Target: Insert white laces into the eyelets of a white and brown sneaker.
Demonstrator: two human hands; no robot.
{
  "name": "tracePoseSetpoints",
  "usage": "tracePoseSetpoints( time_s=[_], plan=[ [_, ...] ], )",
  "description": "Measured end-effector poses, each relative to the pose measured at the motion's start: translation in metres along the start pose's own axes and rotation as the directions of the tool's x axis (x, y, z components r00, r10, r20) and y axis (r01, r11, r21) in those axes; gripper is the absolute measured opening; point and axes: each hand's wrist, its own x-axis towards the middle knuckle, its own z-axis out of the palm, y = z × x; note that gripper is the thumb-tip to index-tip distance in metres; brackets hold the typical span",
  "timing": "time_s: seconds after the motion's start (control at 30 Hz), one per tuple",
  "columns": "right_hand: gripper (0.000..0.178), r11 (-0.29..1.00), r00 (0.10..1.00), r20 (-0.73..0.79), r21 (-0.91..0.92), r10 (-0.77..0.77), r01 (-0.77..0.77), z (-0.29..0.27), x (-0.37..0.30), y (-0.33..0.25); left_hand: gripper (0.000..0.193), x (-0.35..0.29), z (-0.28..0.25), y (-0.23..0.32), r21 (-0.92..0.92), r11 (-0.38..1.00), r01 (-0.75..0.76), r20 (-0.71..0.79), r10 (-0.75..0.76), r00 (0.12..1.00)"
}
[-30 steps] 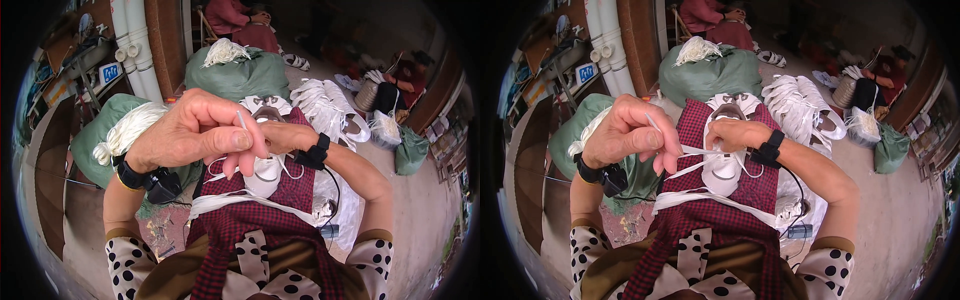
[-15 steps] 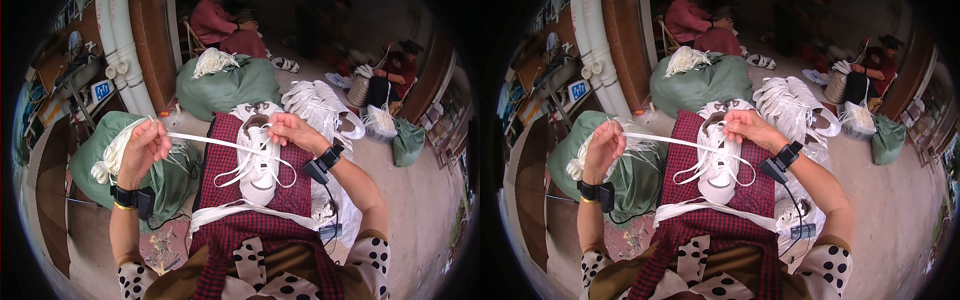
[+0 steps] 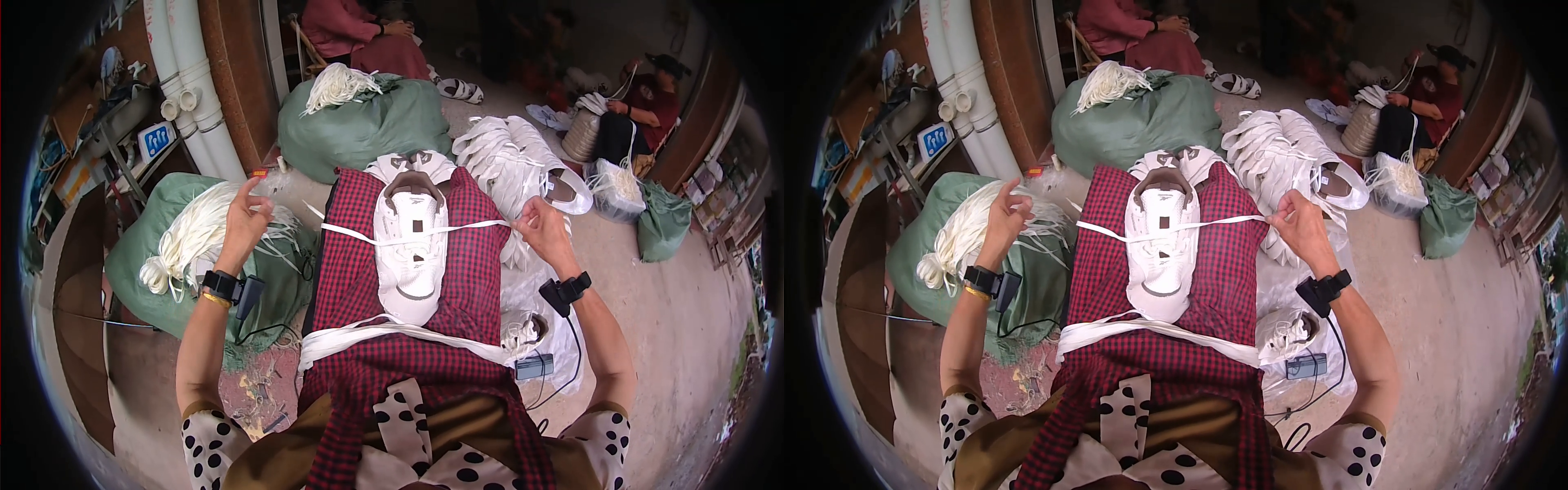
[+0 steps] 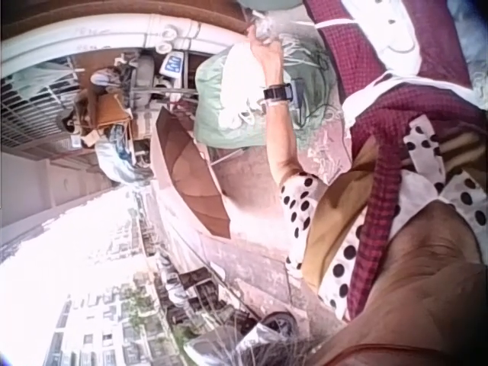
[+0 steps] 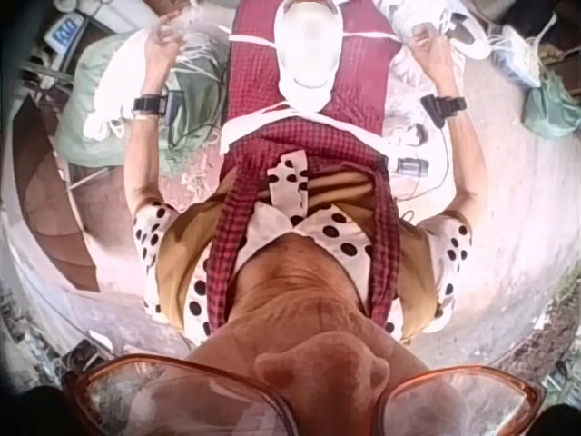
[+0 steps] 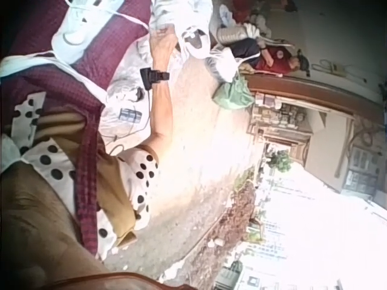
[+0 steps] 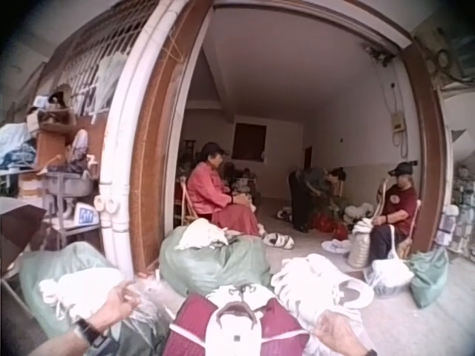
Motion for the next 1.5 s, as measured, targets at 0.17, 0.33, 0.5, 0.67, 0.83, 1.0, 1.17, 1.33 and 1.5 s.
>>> tracePoseSetpoints(
  time_s=[0.17, 0.33, 0.5, 0.67, 0.83, 1.0, 1.17, 1.33, 1.5],
  plan=[
    [0.021, 0.835, 0.844, 0.116, 0.271, -0.523, 0.48, 0.034, -0.031, -0.105, 0.028, -0.058, 0.074, 0.069, 0.153, 0.92, -0.361, 0.347, 0.292, 0.891],
    [0.017, 0.798, 0.773, 0.204, 0.217, -0.601, 0.563, 0.052, -0.024, -0.114, 0.025, -0.065, 0.104, 0.076, 0.129, 0.755, -0.643, 0.373, 0.564, 0.737],
    [0.013, 0.839, 0.75, 0.449, 0.481, -0.486, 0.255, 0.046, -0.018, -0.121, 0.025, -0.068, 0.111, 0.08, 0.044, 0.761, -0.647, 0.355, 0.594, 0.722],
    [0.018, 0.871, 0.856, 0.222, 0.279, -0.468, 0.404, 0.045, -0.019, -0.125, 0.025, -0.068, 0.113, 0.075, 0.027, 0.717, -0.696, 0.322, 0.653, 0.685],
    [0.01, 0.866, 0.909, 0.035, 0.323, -0.415, 0.383, 0.054, -0.017, -0.125, 0.027, -0.072, 0.111, 0.075, -0.005, 0.78, -0.625, 0.363, 0.584, 0.726],
    [0.017, 0.874, 0.897, 0.029, 0.244, -0.441, 0.421, 0.054, -0.013, -0.116, 0.027, -0.071, 0.112, 0.07, -0.024, 0.789, -0.613, 0.343, 0.583, 0.737],
    [0.015, 0.816, 0.836, 0.421, 0.576, -0.352, 0.053, 0.047, -0.01, -0.119, 0.027, -0.073, 0.112, 0.071, -0.011, 0.806, -0.592, 0.349, 0.558, 0.753],
    [0.02, 0.778, 0.878, 0.396, 0.626, -0.269, -0.044, 0.034, 0.007, -0.122, 0.021, -0.071, 0.112, 0.08, -0.036, 0.836, -0.547, 0.385, 0.517, 0.764],
    [0.027, 0.83, 0.886, 0.201, 0.482, -0.417, 0.281, 0.023, 0.006, -0.106, 0.018, -0.066, 0.11, 0.073, -0.009, 0.839, -0.544, 0.392, 0.504, 0.77]
  ],
)
